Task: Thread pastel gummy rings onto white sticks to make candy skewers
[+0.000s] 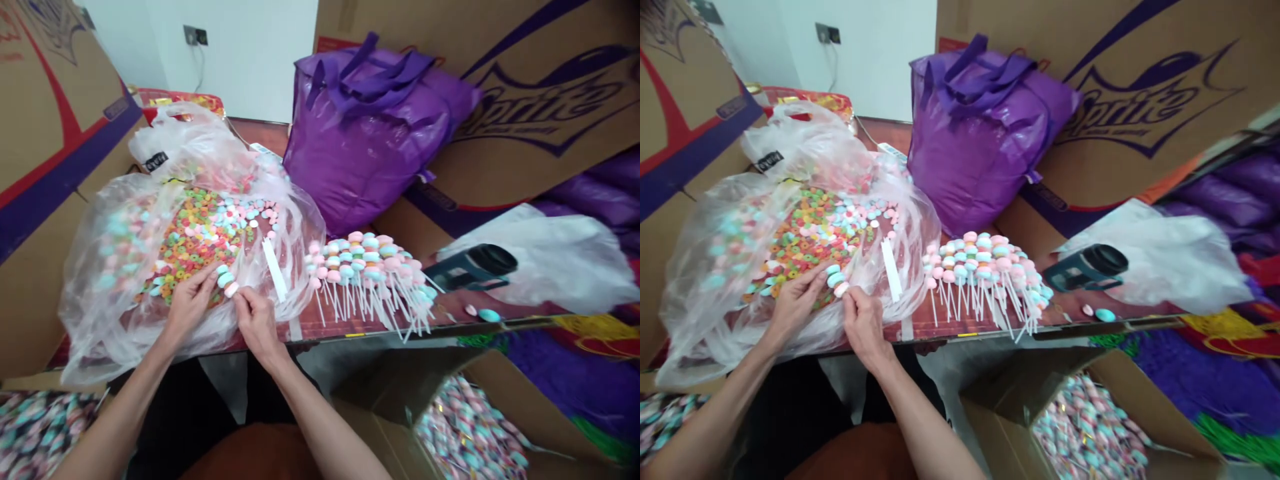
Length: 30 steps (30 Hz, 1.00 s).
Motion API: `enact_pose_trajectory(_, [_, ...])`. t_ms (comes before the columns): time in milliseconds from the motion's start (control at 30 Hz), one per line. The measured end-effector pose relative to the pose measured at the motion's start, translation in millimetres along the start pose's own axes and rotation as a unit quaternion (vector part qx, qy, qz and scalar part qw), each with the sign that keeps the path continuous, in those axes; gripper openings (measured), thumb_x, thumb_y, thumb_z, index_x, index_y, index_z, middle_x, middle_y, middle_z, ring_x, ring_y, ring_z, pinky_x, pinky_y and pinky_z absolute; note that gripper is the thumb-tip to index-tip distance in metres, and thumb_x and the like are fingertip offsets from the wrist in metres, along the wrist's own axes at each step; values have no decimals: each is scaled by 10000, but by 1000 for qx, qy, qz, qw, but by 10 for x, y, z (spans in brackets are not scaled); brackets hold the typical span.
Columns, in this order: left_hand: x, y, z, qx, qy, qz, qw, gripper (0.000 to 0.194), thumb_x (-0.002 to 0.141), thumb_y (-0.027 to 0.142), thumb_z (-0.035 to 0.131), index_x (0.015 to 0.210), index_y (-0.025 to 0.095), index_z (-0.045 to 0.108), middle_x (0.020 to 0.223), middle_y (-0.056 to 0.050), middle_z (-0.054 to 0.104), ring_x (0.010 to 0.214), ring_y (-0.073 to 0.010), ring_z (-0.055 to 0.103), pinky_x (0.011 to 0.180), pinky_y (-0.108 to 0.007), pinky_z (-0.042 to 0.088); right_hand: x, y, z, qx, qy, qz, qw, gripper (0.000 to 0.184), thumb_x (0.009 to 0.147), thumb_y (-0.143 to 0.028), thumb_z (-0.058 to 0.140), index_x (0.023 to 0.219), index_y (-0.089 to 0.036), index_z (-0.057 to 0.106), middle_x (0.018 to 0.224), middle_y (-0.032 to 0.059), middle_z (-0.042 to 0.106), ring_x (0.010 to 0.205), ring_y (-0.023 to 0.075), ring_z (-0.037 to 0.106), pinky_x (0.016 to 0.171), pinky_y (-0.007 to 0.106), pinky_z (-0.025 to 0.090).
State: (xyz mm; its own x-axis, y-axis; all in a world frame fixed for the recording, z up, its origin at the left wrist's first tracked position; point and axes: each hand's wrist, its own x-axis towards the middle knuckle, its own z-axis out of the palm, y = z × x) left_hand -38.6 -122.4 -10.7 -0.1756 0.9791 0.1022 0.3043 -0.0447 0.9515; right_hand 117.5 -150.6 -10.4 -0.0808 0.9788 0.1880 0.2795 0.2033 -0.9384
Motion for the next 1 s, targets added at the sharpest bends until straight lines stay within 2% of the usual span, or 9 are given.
enact_pose_trajectory(100, [-38,77,-4,-40,-10,-24,999,667,843,621,623,1324,159,649,1241,-117,719,1115,-283,685,1021,-444,543,-100,-18,-310,-22,21,1,1000,281,973,-299,450,813,-177,646,650,-42,483,603,108,442,585,221,336])
enact_pose_trajectory(167, [-55,80,2,-50,-6,-30,998,705,834,624,633,1350,144,621,1212,-133,727,1071,-277,698,992,-445,560,-165,21,-570,-48,93,11,994,284,978,-324,455,824,-175,641,631,-46,471,579,108,430,572,219,340])
enact_pose_trajectory(267, [-51,21,8,-32,9,-5,999,582,834,568,660,1229,143,696,1157,-121,748,1081,-270,696,1034,-442,536,-204,156,-957,-120,242,41,962,294,974,-364,461,835,-176,638,648,-26,543,599,126,489,622,233,392])
enact_pose_trajectory(333, [-31,-23,4,1,11,28,1000,446,858,506,651,1120,156,743,1138,-105,755,1107,-264,687,1063,-426,515,-184,268,-1149,-167,273,70,945,301,956,-383,464,847,-173,651,650,-7,586,581,143,511,624,253,406])
enact_pose_trajectory(400, [1,-39,-3,43,6,65,997,360,887,446,623,1077,173,757,1143,-93,754,1107,-254,686,1056,-408,515,-135,364,-1252,-204,266,87,938,308,940,-365,450,881,-162,675,663,19,630,577,162,538,641,276,419])
enact_pose_trajectory(600, [164,72,24,184,-40,159,969,295,924,313,535,1054,182,765,1107,-87,759,1024,-236,697,938,-356,538,130,440,-1163,-301,197,104,927,363,934,-257,402,1064,-125,714,754,103,711,666,224,607,663,313,403])
enact_pose_trajectory(767, [324,142,24,270,-42,184,944,277,916,242,509,1030,207,758,1055,-75,751,986,-231,671,885,-338,502,206,407,-1126,-370,161,93,910,331,942,-235,444,1045,-110,733,811,132,718,680,229,604,636,310,363])
enact_pose_trajectory(900, [493,209,47,292,-71,182,936,260,925,226,480,914,193,737,914,-61,717,838,-199,629,769,-300,446,80,326,-1100,-450,211,64,866,344,986,-276,456,1141,-114,716,965,151,725,745,233,619,614,305,339])
enact_pose_trajectory(1000, [717,282,209,294,-108,194,930,275,920,206,458,763,176,682,758,-31,644,721,-166,560,704,-280,384,47,236,-1021,-499,229,10,836,320,1004,-286,454,1127,-138,709,1061,147,703,852,240,631,646,300,358])
